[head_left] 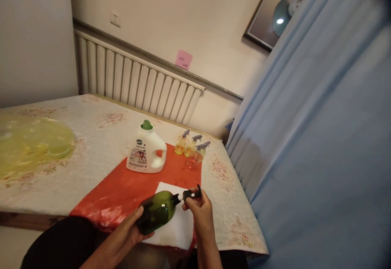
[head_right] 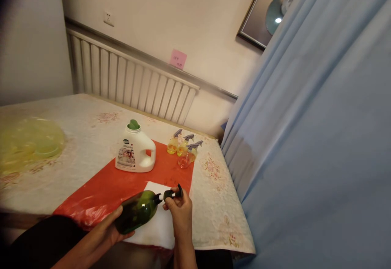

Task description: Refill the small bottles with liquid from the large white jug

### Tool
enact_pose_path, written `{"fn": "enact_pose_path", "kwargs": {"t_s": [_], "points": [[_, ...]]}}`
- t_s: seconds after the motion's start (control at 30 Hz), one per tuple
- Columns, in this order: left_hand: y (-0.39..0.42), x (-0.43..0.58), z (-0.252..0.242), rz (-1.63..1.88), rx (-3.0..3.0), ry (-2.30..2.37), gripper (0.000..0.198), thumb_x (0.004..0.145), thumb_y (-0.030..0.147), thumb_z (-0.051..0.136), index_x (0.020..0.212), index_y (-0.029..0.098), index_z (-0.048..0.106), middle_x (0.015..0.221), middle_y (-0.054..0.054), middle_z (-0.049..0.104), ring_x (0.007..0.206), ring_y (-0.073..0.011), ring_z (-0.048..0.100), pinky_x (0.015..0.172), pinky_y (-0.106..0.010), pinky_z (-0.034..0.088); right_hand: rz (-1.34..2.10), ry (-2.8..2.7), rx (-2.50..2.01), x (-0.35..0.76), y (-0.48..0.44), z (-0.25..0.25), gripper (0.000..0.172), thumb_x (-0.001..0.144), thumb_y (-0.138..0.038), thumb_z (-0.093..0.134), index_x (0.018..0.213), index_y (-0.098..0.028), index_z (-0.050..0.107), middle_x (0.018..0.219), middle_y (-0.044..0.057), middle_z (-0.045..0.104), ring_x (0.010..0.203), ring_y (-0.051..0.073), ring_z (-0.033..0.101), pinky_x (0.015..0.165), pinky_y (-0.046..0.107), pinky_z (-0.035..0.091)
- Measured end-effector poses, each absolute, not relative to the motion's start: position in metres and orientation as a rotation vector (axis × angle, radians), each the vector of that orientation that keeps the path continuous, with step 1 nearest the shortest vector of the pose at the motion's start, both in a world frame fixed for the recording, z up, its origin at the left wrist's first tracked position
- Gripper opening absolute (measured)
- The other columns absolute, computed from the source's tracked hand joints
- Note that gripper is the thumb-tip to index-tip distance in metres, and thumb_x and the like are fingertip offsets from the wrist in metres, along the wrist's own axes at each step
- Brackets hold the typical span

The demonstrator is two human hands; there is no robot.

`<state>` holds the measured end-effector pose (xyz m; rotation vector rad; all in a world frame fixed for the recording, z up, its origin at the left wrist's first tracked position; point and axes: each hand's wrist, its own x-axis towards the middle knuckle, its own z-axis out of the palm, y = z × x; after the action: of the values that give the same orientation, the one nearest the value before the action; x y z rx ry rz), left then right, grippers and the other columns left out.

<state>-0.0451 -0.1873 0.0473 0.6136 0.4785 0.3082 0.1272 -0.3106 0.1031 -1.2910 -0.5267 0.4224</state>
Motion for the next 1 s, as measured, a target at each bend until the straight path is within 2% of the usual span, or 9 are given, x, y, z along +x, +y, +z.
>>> {"fn": "enact_pose_path", "kwargs": {"t_s": [0.3,0.7,1.0], "points": [[-0.188,-0.045,0.044,0.310,0.570,0.454,0.072,0.084,0.053,0.056,0.146,0.023,0.035,0.132,-0.012,0.063,0.125,-0.0321,0.052,0.089,-0.042,0.045,0.422,-0.540,-1.269,0.133,-0.316,0.099,0.032,0.066,-0.030,0.076,0.092,-0.015,0.064,0.071,0.000,0.065,0.053,0.013,0.061,0.055,0.027,0.053],[-0.189,-0.044,0.051,0.316,0.606,0.476,0.073,0.082,0.055,0.057,0.146,0.027,0.035,0.130,-0.011,0.064,0.124,-0.0348,0.053,0.098,-0.049,0.040,0.373,-0.530,-1.290,0.134,-0.320,0.104,0.033,0.065,-0.033,0.076,0.091,-0.015,0.065,0.071,0.001,0.066,0.052,0.013,0.061,0.053,0.028,0.052],[-0.187,-0.046,0.043,0.325,0.526,0.463,0.076,0.084,0.052,0.057,0.149,0.024,0.029,0.128,-0.013,0.065,0.123,-0.0333,0.055,0.094,-0.045,0.045,0.414,-0.524,-1.251,0.136,-0.323,0.101,0.030,0.068,-0.027,0.075,0.094,-0.015,0.064,0.070,-0.001,0.066,0.053,0.012,0.062,0.055,0.026,0.050]]}}
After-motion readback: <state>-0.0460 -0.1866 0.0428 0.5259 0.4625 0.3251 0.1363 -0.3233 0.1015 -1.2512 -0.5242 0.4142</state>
